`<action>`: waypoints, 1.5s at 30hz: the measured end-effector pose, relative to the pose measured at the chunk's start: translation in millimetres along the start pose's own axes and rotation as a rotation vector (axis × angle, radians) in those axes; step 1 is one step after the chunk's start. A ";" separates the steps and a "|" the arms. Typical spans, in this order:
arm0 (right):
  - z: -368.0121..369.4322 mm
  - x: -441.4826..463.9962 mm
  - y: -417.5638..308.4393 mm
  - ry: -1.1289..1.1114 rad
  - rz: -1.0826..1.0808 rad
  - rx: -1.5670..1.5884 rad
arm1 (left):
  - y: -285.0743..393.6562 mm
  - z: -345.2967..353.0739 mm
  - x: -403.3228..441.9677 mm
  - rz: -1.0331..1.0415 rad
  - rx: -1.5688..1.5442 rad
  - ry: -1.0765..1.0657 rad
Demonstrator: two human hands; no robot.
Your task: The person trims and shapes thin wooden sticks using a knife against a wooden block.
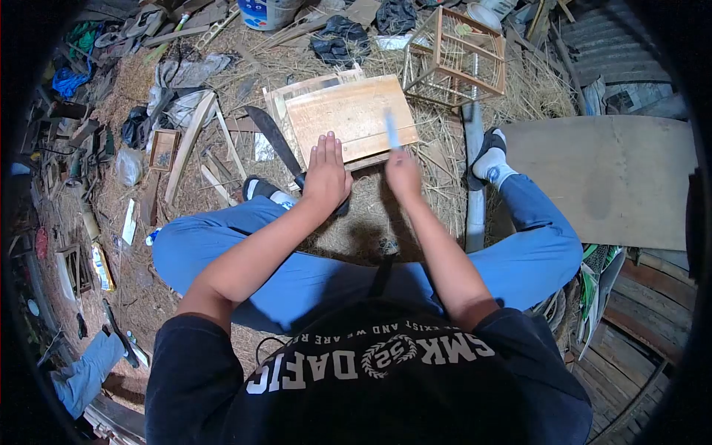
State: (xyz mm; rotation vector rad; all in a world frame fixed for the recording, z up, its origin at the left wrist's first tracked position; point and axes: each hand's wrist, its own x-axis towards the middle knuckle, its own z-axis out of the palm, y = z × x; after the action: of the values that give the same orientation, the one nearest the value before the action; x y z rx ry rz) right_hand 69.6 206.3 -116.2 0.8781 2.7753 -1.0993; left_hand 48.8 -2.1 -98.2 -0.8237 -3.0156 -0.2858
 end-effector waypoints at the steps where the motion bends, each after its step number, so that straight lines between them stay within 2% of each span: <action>1: 2.7 -20.8 -15.2 -0.032 -0.101 -0.071 | 1.4 -1.3 1.6 -0.003 0.010 0.007; 3: 4.0 -26.1 -23.2 -0.098 -0.069 -0.071 | 0.1 2.4 1.5 0.005 0.008 0.020; 8: -9.0 11.6 11.6 -0.057 0.011 -0.016 | -1.1 -4.1 -1.4 0.010 -0.015 0.021; 10: 6.0 -13.2 -4.6 -0.109 -0.047 -0.062 | 0.2 -9.1 1.2 0.001 -0.015 -0.006; 11: 12.1 -32.2 -16.1 -0.190 -0.106 0.000 | -0.8 -7.0 4.1 -0.004 -0.018 0.000; 12: 15.9 -39.5 -25.6 -0.266 -0.190 -0.093 | -2.7 -2.5 4.9 -0.005 0.048 -0.049; 14: -1.8 -39.2 -41.1 -0.327 -0.115 -0.016 | -6.7 6.2 2.3 -0.003 0.119 -0.104; 16: 3.5 -13.8 -10.7 -0.146 -0.078 -0.022 | -8.7 13.2 0.4 0.036 0.122 0.038; 18: -15.1 4.8 -6.1 -0.049 0.012 -0.043 | -8.3 4.9 -0.1 0.031 0.087 0.023; 20: -11.0 -3.6 -10.0 -0.006 0.003 -0.048 | -3.8 -3.5 -1.0 0.032 0.045 0.007; 22: -3.2 -31.3 -34.0 -0.163 -0.123 -0.049 | -2.7 -6.8 1.0 0.012 0.064 -0.023; 24: 6.0 -23.5 -22.3 -0.127 -0.169 -0.042 | -3.1 2.8 1.9 0.011 0.084 0.001; 26: -8.8 -5.3 -9.7 -0.103 -0.152 -0.103 | -6.8 2.7 2.9 0.023 0.111 0.019; 28: -21.4 18.1 1.1 -0.096 -0.035 -0.064 | -1.8 -5.5 2.4 0.007 0.094 -0.050; 30: -3.0 1.4 1.2 -0.015 -0.024 -0.055 | -1.2 -8.6 0.6 0.008 0.068 -0.058; 31: 8.3 -12.1 -4.2 -0.111 -0.121 -0.120 | -1.5 -9.0 2.2 0.005 0.048 -0.060; 32: 15.1 -33.1 -21.6 -0.138 -0.110 -0.016 | -0.9 -8.9 4.6 0.003 0.047 -0.054; 34: 15.0 -39.4 -35.3 -0.229 -0.131 -0.048 | -1.6 -9.3 4.8 -0.014 0.098 -0.155; 37: 1.0 -15.9 -19.5 -0.128 -0.131 -0.005 | -2.4 -10.0 1.6 0.010 0.045 -0.047; 40: -5.0 -9.4 -16.8 -0.039 0.002 -0.043 | -2.4 -9.0 1.1 0.018 0.053 -0.053; 43: 21.7 -40.8 -27.7 -0.245 -0.211 -0.074 | -1.9 -8.3 1.4 0.002 0.048 -0.054; 45: 14.8 -27.2 -29.8 -0.205 -0.156 -0.107 | -3.8 -5.5 1.9 0.006 0.046 -0.036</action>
State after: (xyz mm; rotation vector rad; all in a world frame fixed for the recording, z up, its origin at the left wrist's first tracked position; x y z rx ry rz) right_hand 74.6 165.9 -102.7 0.5139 2.7372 -0.9858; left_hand 45.0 -5.3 -93.3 -0.8431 -3.0397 -0.2036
